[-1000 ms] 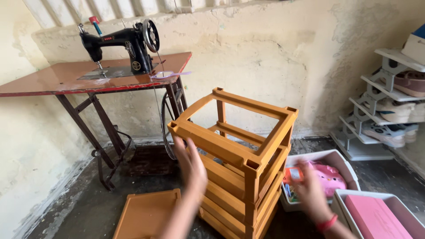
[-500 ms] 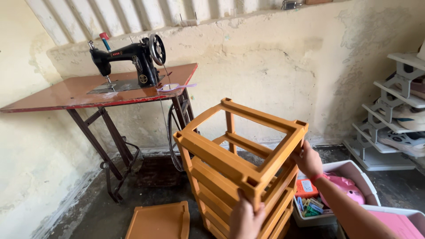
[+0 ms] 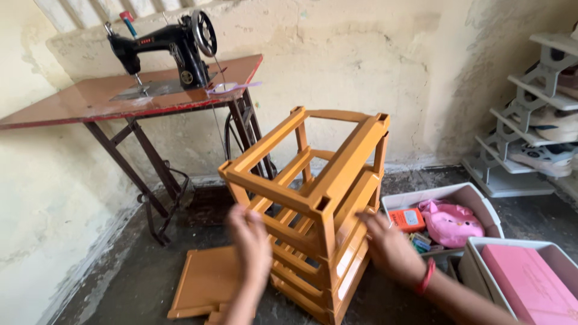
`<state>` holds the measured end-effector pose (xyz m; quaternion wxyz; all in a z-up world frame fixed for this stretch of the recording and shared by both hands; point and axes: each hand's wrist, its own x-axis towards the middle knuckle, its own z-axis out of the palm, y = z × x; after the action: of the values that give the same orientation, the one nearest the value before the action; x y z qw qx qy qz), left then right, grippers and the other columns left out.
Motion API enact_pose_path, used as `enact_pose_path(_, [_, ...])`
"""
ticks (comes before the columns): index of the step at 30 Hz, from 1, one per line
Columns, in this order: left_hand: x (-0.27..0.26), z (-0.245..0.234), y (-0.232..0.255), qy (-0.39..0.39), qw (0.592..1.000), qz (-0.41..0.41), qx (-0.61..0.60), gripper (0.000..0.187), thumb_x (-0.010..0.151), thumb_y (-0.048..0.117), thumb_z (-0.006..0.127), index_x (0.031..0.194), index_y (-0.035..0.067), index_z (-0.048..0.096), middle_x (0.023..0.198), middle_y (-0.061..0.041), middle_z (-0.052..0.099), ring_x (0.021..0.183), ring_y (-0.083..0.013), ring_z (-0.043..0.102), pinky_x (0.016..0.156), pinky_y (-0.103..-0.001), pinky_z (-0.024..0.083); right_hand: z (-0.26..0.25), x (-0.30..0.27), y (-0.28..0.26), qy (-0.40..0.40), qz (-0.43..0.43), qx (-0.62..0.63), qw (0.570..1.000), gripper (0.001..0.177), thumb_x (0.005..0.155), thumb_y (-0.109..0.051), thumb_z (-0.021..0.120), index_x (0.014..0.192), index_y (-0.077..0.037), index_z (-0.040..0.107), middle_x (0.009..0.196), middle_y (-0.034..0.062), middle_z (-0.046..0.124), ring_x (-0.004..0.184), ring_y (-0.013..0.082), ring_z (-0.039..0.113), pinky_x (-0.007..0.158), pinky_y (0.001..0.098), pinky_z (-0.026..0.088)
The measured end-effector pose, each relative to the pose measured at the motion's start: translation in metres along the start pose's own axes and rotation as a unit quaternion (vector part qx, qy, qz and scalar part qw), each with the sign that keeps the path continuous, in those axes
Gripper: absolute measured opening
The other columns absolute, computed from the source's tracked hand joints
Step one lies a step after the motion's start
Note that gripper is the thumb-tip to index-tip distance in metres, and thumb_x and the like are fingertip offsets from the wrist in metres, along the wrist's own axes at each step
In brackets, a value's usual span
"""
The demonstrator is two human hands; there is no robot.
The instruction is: The person assembles a multi-tier orange plastic rack by inserting vertical supports and wiping each component with a cloth. The person then wipes a flat tray and places it on the floor. The rack is positioned upright next to a sewing machine.
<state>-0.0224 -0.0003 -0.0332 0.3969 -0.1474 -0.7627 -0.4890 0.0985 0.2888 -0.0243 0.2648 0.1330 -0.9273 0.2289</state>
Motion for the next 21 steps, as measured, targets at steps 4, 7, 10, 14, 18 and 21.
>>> enact_pose_path(4, [-0.070, 0.032, 0.079, -0.222, 0.928, -0.157, -0.254, 0.047, 0.100, 0.028, 0.051, 0.134, -0.003, 0.041, 0.096, -0.009, 0.060, 0.076, -0.0203, 0.063, 0.066, -0.037, 0.054, 0.006, 0.043, 0.035, -0.030, -0.066, -0.195, 0.978, 0.100, 0.060, -0.008, 0.071, 0.154, -0.006, 0.039, 0.157, 0.0206, 0.039, 0.136, 0.0394, 0.039, 0.109, 0.0499, 0.035])
enact_pose_path(7, [-0.071, 0.049, 0.087, -0.211, 0.961, 0.035, -0.176, 0.049, 0.102, 0.023, 0.059, 0.134, -0.010, 0.041, 0.101, -0.014, 0.057, 0.086, -0.0263, 0.063, 0.072, -0.039, 0.056, 0.033, 0.071, 0.063, -0.141, -0.104, -0.248, 0.953, 0.077, 0.071, -0.022, 0.075, 0.142, -0.011, 0.047, 0.149, 0.0140, 0.045, 0.146, 0.0354, 0.036, 0.112, 0.0535, 0.030])
enact_pose_path(10, [-0.058, 0.052, 0.069, -0.258, 0.962, -0.031, -0.080, 0.041, 0.104, 0.021, 0.057, 0.131, -0.008, 0.048, 0.103, -0.017, 0.063, 0.086, -0.0282, 0.065, 0.073, -0.039, 0.058, 0.060, 0.073, 0.076, -0.090, -0.142, -0.226, 0.960, 0.056, 0.083, -0.024, 0.070, 0.136, -0.011, 0.054, 0.138, 0.0096, 0.055, 0.138, 0.0290, 0.045, 0.110, 0.0509, 0.037])
enact_pose_path(14, [-0.046, 0.029, 0.031, -0.339, 0.932, -0.092, -0.087, 0.026, 0.107, 0.016, 0.055, 0.126, 0.000, 0.056, 0.120, -0.012, 0.071, 0.096, -0.0237, 0.070, 0.085, -0.035, 0.059, 0.082, 0.055, 0.057, -0.058, -0.140, -0.317, 0.936, 0.048, 0.089, -0.033, 0.069, 0.129, -0.009, 0.056, 0.125, 0.0090, 0.059, 0.128, 0.0295, 0.052, 0.101, 0.0457, 0.044])
enact_pose_path(18, [-0.018, -0.004, -0.009, -0.316, 0.919, -0.080, -0.220, 0.035, 0.102, 0.007, 0.059, 0.136, -0.001, 0.055, 0.132, -0.010, 0.071, 0.119, -0.0198, 0.068, 0.100, -0.033, 0.054, 0.097, 0.045, 0.015, -0.143, -0.053, -0.440, 0.885, 0.073, 0.081, -0.053, 0.069, 0.131, -0.004, 0.051, 0.123, 0.0140, 0.056, 0.115, 0.0331, 0.053, 0.093, 0.0439, 0.045])
enact_pose_path(21, [0.008, -0.016, -0.020, -0.310, 0.889, -0.102, -0.322, 0.045, 0.100, 0.024, 0.059, 0.139, 0.004, 0.050, 0.132, -0.006, 0.068, 0.122, -0.0151, 0.064, 0.104, -0.030, 0.051, 0.102, 0.043, -0.008, -0.113, -0.039, -0.444, 0.888, 0.080, 0.081, -0.061, 0.066, 0.134, -0.004, 0.049, 0.122, 0.0141, 0.057, 0.115, 0.0316, 0.053, 0.095, 0.0434, 0.044])
